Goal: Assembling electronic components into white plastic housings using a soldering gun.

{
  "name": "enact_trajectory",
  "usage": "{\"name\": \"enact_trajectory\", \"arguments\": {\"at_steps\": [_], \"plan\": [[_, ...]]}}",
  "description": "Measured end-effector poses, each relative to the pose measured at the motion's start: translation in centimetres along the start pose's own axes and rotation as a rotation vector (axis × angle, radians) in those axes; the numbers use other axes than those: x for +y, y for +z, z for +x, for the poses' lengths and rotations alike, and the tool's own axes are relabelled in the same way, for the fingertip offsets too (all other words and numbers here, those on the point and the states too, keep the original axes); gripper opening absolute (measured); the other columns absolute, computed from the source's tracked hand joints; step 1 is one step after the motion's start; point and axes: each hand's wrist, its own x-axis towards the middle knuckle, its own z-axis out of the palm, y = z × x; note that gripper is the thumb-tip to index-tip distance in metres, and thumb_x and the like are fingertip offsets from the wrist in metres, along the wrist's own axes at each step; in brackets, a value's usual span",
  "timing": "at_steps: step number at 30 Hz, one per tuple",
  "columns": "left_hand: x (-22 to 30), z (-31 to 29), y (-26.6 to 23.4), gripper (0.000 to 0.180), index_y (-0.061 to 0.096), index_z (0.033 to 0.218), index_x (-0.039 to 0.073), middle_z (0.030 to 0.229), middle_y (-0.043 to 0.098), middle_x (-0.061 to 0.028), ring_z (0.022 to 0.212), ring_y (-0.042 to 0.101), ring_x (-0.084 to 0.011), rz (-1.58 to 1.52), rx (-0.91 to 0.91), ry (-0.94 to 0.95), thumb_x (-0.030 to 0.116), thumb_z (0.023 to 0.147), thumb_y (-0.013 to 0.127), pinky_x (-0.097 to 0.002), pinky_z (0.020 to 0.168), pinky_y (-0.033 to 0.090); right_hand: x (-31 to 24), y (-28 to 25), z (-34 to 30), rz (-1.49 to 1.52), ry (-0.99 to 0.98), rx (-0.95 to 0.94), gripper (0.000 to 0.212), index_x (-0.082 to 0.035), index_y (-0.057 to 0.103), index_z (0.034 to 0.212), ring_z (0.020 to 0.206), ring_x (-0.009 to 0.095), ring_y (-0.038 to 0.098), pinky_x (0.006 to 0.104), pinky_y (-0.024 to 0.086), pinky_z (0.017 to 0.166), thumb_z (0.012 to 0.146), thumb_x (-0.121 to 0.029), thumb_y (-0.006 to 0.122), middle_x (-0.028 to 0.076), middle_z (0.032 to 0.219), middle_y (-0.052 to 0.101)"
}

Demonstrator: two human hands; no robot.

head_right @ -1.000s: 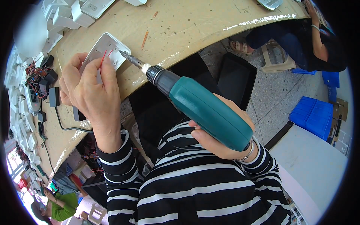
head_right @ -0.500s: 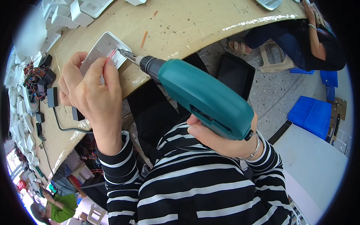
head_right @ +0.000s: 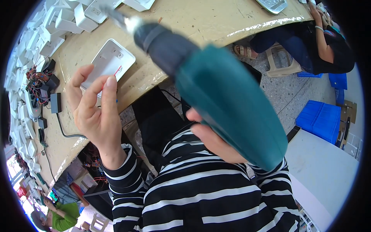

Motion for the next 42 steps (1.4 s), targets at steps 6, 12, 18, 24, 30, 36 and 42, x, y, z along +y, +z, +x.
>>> {"name": "enact_trajectory", "arguments": {"at_steps": [6, 12, 18, 24, 30, 36, 42], "plan": [[0.2, 0.2, -2.6, 0.009, 0.071, 0.086, 0.0, 0.1, 0.06, -0.0114, 0.092, 0.056, -0.0179, -0.548, -0.187, -0.353, 0.004, 0.078, 0.073, -0.0289, 0.081, 0.043, -0.5, 3.2, 5.6, -0.147, -0.033, -0.1, 0.05, 0.003, 0.049, 0.127, 0.088, 0.014, 0.062, 0.0257, 0.051, 0.08, 0.08, 0.007, 0.065, 0.012, 0.114, 0.059], [0.3, 0.3, -3.5, 0.009, 0.071, 0.086, -0.001, 0.099, 0.059, -0.01, 0.091, 0.054, -0.0162, -0.686, -0.219, -0.377, 0.003, 0.078, 0.073, -0.0272, 0.079, 0.042, 1.2, 6.3, 7.1, -0.112, -0.119, -0.013, 0.048, 0.001, 0.048, 0.128, 0.093, 0.014, 0.062, 0.0257, 0.053, 0.078, 0.083, 0.01, 0.06, 0.011, 0.123, 0.056], [0.1, 0.2, -3.7, 0.008, 0.07, 0.085, -0.001, 0.098, 0.058, -0.0084, 0.09, 0.054, -0.0157, -0.705, -0.239, -0.371, 0.002, 0.078, 0.073, -0.0266, 0.078, 0.042, 0.5, 6.8, 7.4, -0.087, -0.144, -0.044, 0.045, 0.001, 0.05, 0.125, 0.091, 0.014, 0.062, 0.0252, 0.053, 0.075, 0.082, 0.011, 0.06, 0.011, 0.121, 0.057], [0.0, 0.2, -3.8, 0.007, 0.07, 0.085, -0.001, 0.097, 0.057, -0.0076, 0.088, 0.053, -0.0148, -0.747, -0.266, -0.399, 0.001, 0.079, 0.071, -0.0258, 0.077, 0.042, 0.3, 6.4, 8.1, 0.03, -0.268, -0.062, 0.041, 0.001, 0.055, 0.118, 0.084, 0.015, 0.063, 0.0251, 0.053, 0.071, 0.08, 0.01, 0.062, 0.011, 0.116, 0.06], [-0.2, 0.1, -4.1, 0.007, 0.069, 0.085, -0.002, 0.098, 0.057, -0.0089, 0.086, 0.052, -0.0144, -0.881, -0.251, -0.437, 0.0, 0.079, 0.071, -0.0247, 0.074, 0.041, 0.0, 6.0, 8.2, 0.077, -0.321, -0.068, 0.038, 0.002, 0.056, 0.115, 0.08, 0.015, 0.062, 0.0249, 0.053, 0.068, 0.078, 0.01, 0.063, 0.011, 0.11, 0.061], [0.1, 0.2, -4.3, 0.007, 0.069, 0.085, -0.003, 0.096, 0.058, -0.0097, 0.085, 0.052, -0.0147, -0.906, -0.287, -0.462, 0.0, 0.078, 0.071, -0.0242, 0.072, 0.041, 0.3, 6.3, 8.9, 0.025, -0.272, -0.053, 0.039, 0.004, 0.054, 0.117, 0.077, 0.014, 0.061, 0.0243, 0.051, 0.067, 0.079, 0.008, 0.063, 0.01, 0.103, 0.06], [-0.1, 0.1, -4.4, 0.007, 0.069, 0.084, -0.002, 0.096, 0.058, -0.0089, 0.085, 0.053, -0.0149, -0.936, -0.313, -0.481, 0.0, 0.078, 0.071, -0.0245, 0.072, 0.041, -0.6, 7.4, 7.8, -0.029, -0.223, -0.044, 0.041, 0.006, 0.052, 0.118, 0.074, 0.013, 0.059, 0.0237, 0.049, 0.066, 0.079, 0.007, 0.063, 0.01, 0.096, 0.06]]}}
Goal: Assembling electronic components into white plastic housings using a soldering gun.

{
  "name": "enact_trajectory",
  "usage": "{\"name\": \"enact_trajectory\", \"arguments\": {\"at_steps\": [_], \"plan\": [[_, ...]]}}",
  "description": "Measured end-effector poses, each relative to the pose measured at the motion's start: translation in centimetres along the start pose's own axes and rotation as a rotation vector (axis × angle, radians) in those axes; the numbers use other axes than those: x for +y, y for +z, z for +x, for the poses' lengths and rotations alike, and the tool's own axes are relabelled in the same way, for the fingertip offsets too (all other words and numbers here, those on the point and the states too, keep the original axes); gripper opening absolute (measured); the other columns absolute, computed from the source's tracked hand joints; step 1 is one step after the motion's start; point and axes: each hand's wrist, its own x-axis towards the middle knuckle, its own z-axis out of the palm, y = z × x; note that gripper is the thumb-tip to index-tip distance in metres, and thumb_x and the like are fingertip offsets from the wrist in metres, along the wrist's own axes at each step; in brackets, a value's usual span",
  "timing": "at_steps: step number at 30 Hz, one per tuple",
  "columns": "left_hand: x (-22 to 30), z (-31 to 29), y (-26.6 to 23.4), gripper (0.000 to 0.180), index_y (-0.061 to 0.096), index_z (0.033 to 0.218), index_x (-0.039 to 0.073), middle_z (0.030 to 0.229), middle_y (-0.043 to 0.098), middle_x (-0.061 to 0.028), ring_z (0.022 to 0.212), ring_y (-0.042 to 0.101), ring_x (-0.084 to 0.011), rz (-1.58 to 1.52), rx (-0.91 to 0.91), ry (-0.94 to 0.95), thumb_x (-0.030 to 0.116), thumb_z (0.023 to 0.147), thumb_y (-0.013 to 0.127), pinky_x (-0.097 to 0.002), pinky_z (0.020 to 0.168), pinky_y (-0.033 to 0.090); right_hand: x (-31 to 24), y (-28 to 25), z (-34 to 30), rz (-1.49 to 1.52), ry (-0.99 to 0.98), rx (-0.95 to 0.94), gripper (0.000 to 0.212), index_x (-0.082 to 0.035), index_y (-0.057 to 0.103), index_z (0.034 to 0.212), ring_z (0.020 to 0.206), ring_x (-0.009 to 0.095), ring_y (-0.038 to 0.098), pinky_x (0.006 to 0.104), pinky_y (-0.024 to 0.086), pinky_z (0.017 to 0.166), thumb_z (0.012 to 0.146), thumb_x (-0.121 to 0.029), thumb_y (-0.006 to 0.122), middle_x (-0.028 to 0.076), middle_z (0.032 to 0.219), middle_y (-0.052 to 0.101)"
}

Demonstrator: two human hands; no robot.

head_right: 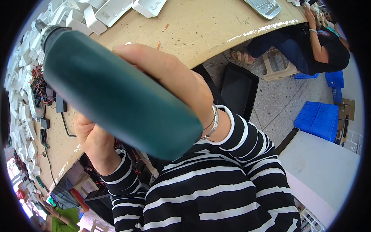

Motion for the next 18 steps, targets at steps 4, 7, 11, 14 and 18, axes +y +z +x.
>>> {"name": "enact_trajectory", "arguments": {"at_steps": [4, 7, 11, 14, 18], "plan": [[0.2, 0.3, 0.4, 0.007, 0.068, 0.083, 0.001, 0.095, 0.059, -0.0085, 0.085, 0.055, -0.0163, 0.309, 0.006, 0.11, 0.001, 0.077, 0.072, -0.0267, 0.075, 0.043, 0.4, -2.3, -0.6, -0.033, 0.033, 0.0, 0.042, 0.008, 0.051, 0.119, 0.073, 0.013, 0.057, 0.0233, 0.048, 0.065, 0.079, 0.006, 0.063, 0.01, 0.091, 0.06], [-0.8, 0.4, 0.8, 0.009, 0.069, 0.082, 0.002, 0.096, 0.059, -0.009, 0.087, 0.055, -0.019, 0.373, 0.11, 0.095, 0.001, 0.075, 0.073, -0.0293, 0.076, 0.043, 0.2, -4.2, -1.8, -0.056, 0.059, -0.001, 0.043, 0.009, 0.05, 0.12, 0.071, 0.012, 0.056, 0.023, 0.047, 0.064, 0.079, 0.005, 0.063, 0.009, 0.087, 0.059], [-1.8, 1.7, 1.6, 0.011, 0.07, 0.079, 0.005, 0.1, 0.061, -0.0094, 0.092, 0.056, -0.0241, 0.931, 0.239, 0.518, 0.004, 0.069, 0.075, -0.0342, 0.084, 0.038, -0.7, -5.9, -3.6, 0.118, 0.184, 0.087, 0.048, 0.011, 0.048, 0.123, 0.072, 0.013, 0.056, 0.0258, 0.048, 0.068, 0.078, 0.002, 0.064, 0.012, 0.092, 0.059], [-2.4, 2.5, 2.2, 0.01, 0.07, 0.078, 0.006, 0.102, 0.061, -0.0096, 0.095, 0.056, -0.0253, 1.102, 0.279, 0.55, 0.006, 0.069, 0.074, -0.0358, 0.088, 0.035, -0.6, -8.9, -6.4, 0.06, 0.179, -0.04, 0.05, 0.011, 0.047, 0.124, 0.076, 0.015, 0.058, 0.0289, 0.05, 0.072, 0.078, 0.001, 0.065, 0.014, 0.101, 0.058], [-3.6, 3.0, 2.8, 0.007, 0.07, 0.076, 0.005, 0.103, 0.062, -0.0094, 0.094, 0.057, -0.0251, 1.138, 0.313, 0.466, 0.006, 0.07, 0.073, -0.037, 0.087, 0.035, -2.3, -10.6, -9.6, 0.103, 0.524, -0.077, 0.043, 0.005, 0.056, 0.115, 0.087, 0.015, 0.066, 0.0293, 0.054, 0.072, 0.073, 0.003, 0.069, 0.012, 0.095, 0.067]]}}
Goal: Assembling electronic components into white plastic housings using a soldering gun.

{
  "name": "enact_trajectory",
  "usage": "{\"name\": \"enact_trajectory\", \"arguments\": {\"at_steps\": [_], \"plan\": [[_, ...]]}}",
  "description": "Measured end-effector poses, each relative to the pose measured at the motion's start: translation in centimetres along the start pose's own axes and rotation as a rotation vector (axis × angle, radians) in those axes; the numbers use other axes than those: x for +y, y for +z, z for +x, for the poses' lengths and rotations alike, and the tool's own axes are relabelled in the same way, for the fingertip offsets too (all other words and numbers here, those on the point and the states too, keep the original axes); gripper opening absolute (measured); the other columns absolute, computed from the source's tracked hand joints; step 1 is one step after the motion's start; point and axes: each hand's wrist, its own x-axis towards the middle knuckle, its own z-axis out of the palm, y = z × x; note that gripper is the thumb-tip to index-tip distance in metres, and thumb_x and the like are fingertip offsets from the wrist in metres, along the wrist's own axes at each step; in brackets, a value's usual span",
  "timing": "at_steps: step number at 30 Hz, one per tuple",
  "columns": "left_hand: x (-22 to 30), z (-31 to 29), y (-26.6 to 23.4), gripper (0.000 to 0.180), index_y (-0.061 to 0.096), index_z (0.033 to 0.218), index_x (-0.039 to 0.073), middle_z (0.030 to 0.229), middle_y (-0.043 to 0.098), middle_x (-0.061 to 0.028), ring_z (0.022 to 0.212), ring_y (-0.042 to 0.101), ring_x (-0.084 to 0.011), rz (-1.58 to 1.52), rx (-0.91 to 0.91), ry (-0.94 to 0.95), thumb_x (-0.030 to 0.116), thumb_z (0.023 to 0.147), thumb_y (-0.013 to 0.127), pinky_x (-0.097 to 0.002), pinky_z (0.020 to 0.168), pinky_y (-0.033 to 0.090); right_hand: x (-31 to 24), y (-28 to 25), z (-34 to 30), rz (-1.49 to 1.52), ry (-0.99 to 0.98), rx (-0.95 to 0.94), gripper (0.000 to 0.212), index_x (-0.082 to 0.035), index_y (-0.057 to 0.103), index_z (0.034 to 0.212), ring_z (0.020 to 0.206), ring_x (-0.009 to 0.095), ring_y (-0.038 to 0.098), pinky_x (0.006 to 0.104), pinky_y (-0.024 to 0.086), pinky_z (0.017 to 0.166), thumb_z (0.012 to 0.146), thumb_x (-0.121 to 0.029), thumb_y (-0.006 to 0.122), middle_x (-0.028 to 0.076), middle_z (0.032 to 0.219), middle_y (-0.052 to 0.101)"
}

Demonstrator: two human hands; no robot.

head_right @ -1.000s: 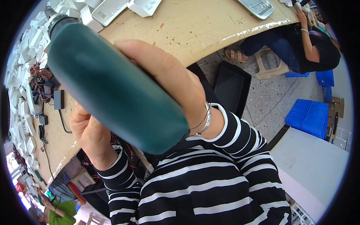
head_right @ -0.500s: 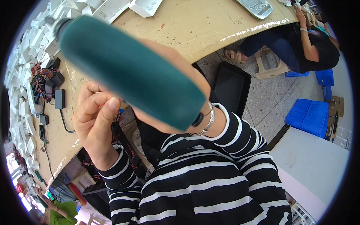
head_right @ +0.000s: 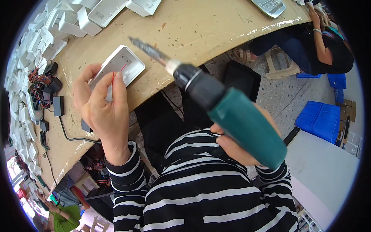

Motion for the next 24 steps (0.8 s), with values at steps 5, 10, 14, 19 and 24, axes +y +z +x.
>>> {"name": "enact_trajectory", "arguments": {"at_steps": [5, 10, 14, 19, 24], "plan": [[0.2, 0.2, 0.7, 0.007, 0.069, 0.075, 0.004, 0.1, 0.061, -0.0089, 0.091, 0.056, -0.0257, 0.044, 0.021, 0.0, 0.005, 0.069, 0.072, -0.0374, 0.084, 0.038, 1.7, 0.0, -1.9, -0.504, -0.057, 0.006, 0.057, 0.004, 0.061, 0.118, 0.086, 0.026, 0.069, 0.0302, 0.056, 0.075, 0.068, -0.015, 0.079, 0.016, 0.105, 0.068], [0.1, 0.2, 1.1, 0.007, 0.069, 0.075, 0.003, 0.098, 0.06, -0.0088, 0.089, 0.055, -0.0266, 0.052, 0.023, 0.0, 0.004, 0.069, 0.071, -0.0365, 0.08, 0.04, 1.9, 0.1, -0.3, -0.436, -0.125, -0.071, 0.06, 0.003, 0.059, 0.121, 0.088, 0.025, 0.069, 0.0305, 0.056, 0.076, 0.068, -0.015, 0.079, 0.015, 0.107, 0.067], [0.2, 0.2, 1.2, 0.007, 0.068, 0.074, 0.002, 0.098, 0.06, -0.0092, 0.089, 0.055, -0.0271, 0.044, 0.024, -0.004, 0.004, 0.068, 0.071, -0.0367, 0.08, 0.04, 2.0, 0.6, 0.0, -0.421, -0.139, -0.064, 0.063, 0.003, 0.056, 0.126, 0.089, 0.024, 0.069, 0.0302, 0.056, 0.076, 0.07, -0.016, 0.079, 0.015, 0.108, 0.067], [0.1, 0.2, 1.1, 0.007, 0.068, 0.075, 0.002, 0.099, 0.06, -0.0096, 0.09, 0.054, -0.0274, 0.043, 0.011, 0.004, 0.003, 0.068, 0.071, -0.0369, 0.08, 0.04, 2.2, 0.8, -0.3, -0.362, -0.088, -0.037, 0.063, 0.002, 0.056, 0.126, 0.09, 0.024, 0.069, 0.0294, 0.056, 0.076, 0.07, -0.017, 0.079, 0.015, 0.109, 0.067], [0.0, 0.2, 1.0, 0.008, 0.069, 0.076, 0.002, 0.1, 0.06, -0.01, 0.091, 0.054, -0.0277, 0.034, 0.023, 0.013, 0.003, 0.068, 0.071, -0.0373, 0.081, 0.04, 1.8, 1.1, 0.0, -0.39, -0.042, -0.044, 0.062, 0.004, 0.056, 0.125, 0.087, 0.023, 0.07, 0.0283, 0.056, 0.073, 0.071, -0.016, 0.079, 0.015, 0.106, 0.068]]}}
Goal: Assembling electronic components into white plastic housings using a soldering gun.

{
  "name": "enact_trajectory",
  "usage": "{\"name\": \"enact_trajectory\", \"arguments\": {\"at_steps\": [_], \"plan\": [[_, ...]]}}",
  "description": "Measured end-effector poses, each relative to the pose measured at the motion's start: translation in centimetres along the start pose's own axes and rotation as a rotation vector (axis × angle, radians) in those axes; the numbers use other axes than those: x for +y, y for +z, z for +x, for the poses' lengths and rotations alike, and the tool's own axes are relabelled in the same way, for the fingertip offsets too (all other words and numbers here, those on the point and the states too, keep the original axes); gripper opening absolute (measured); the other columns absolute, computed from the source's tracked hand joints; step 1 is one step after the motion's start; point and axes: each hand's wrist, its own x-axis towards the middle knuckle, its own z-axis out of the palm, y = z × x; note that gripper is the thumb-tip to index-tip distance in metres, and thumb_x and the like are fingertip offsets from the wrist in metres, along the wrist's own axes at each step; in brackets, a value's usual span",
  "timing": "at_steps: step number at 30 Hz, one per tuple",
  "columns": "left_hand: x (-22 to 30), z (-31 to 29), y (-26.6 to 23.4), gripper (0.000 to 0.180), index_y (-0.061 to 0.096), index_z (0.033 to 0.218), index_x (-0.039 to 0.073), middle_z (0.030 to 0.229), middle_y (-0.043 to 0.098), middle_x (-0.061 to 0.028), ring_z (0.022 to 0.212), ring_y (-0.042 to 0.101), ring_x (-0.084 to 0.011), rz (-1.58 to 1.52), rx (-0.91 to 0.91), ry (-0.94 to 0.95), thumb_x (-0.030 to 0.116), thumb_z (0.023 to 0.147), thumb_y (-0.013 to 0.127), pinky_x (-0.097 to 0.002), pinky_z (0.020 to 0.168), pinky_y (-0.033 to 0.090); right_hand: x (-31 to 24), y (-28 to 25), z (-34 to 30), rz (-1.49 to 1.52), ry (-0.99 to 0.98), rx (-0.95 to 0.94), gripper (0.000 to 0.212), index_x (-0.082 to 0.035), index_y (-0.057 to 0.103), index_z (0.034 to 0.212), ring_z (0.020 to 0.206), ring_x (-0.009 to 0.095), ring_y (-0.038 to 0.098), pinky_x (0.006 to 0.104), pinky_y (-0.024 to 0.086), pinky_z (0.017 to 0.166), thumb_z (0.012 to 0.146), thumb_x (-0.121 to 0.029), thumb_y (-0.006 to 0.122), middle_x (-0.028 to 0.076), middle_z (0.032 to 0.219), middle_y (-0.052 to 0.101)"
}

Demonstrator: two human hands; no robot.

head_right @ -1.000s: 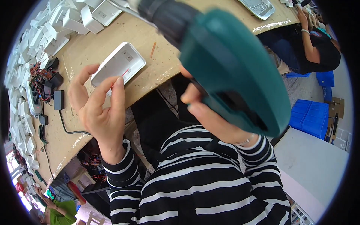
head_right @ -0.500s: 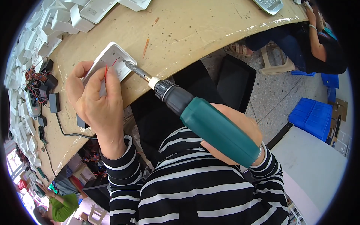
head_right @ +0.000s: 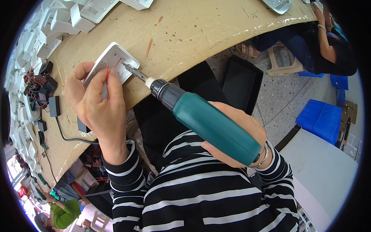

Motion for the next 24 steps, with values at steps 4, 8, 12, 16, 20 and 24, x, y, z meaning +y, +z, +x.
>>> {"name": "enact_trajectory", "arguments": {"at_steps": [4, 8, 12, 16, 20, 24], "plan": [[0.1, 0.1, -0.1, 0.008, 0.069, 0.076, 0.001, 0.101, 0.06, -0.0103, 0.092, 0.054, -0.0278, 0.011, -0.019, -0.001, 0.003, 0.069, 0.072, -0.0376, 0.081, 0.04, 0.3, 0.4, 0.4, 0.148, 0.0, 0.054, 0.06, 0.007, 0.054, 0.125, 0.081, 0.019, 0.071, 0.0253, 0.056, 0.067, 0.074, -0.013, 0.078, 0.014, 0.098, 0.07], [0.1, 0.0, -0.2, 0.009, 0.069, 0.076, 0.001, 0.102, 0.06, -0.0107, 0.093, 0.054, -0.028, 0.025, -0.026, 0.0, 0.002, 0.068, 0.071, -0.038, 0.082, 0.04, 0.0, 0.3, 1.2, 0.249, 0.018, 0.034, 0.056, 0.01, 0.052, 0.125, 0.082, 0.018, 0.072, 0.0236, 0.057, 0.068, 0.077, -0.005, 0.076, 0.015, 0.098, 0.069], [0.2, 0.1, -0.2, 0.009, 0.068, 0.076, 0.001, 0.103, 0.06, -0.011, 0.093, 0.054, -0.0282, 0.025, -0.031, 0.002, 0.002, 0.068, 0.071, -0.0382, 0.082, 0.04, -0.3, 0.1, 1.7, 0.37, 0.059, 0.053, 0.056, 0.011, 0.051, 0.126, 0.083, 0.016, 0.071, 0.0238, 0.057, 0.07, 0.077, 0.0, 0.074, 0.016, 0.103, 0.068], [0.1, 0.1, -0.2, 0.009, 0.068, 0.076, 0.001, 0.103, 0.06, -0.0112, 0.093, 0.054, -0.0284, 0.013, -0.033, -0.004, 0.002, 0.067, 0.071, -0.0382, 0.083, 0.04, -0.6, -0.5, 2.3, 0.36, 0.073, 0.023, 0.056, 0.01, 0.05, 0.127, 0.084, 0.015, 0.071, 0.0244, 0.057, 0.071, 0.076, 0.002, 0.074, 0.016, 0.106, 0.067], [0.1, 0.1, -0.2, 0.009, 0.068, 0.076, 0.001, 0.104, 0.06, -0.0114, 0.094, 0.054, -0.0287, 0.01, -0.034, 0.001, 0.001, 0.067, 0.071, -0.038, 0.082, 0.041, -0.9, -0.8, 2.8, 0.354, 0.069, 0.028, 0.057, 0.01, 0.05, 0.127, 0.082, 0.015, 0.071, 0.0241, 0.057, 0.071, 0.076, 0.002, 0.074, 0.015, 0.103, 0.068], [0.1, 0.0, -0.2, 0.009, 0.068, 0.076, 0.001, 0.104, 0.06, -0.0113, 0.094, 0.054, -0.0288, 0.013, -0.031, 0.002, 0.002, 0.067, 0.071, -0.0379, 0.082, 0.041, -0.8, -0.9, 3.2, 0.357, 0.059, 0.045, 0.058, 0.009, 0.05, 0.127, 0.08, 0.014, 0.071, 0.0235, 0.057, 0.069, 0.075, 0.001, 0.075, 0.014, 0.1, 0.069]]}}
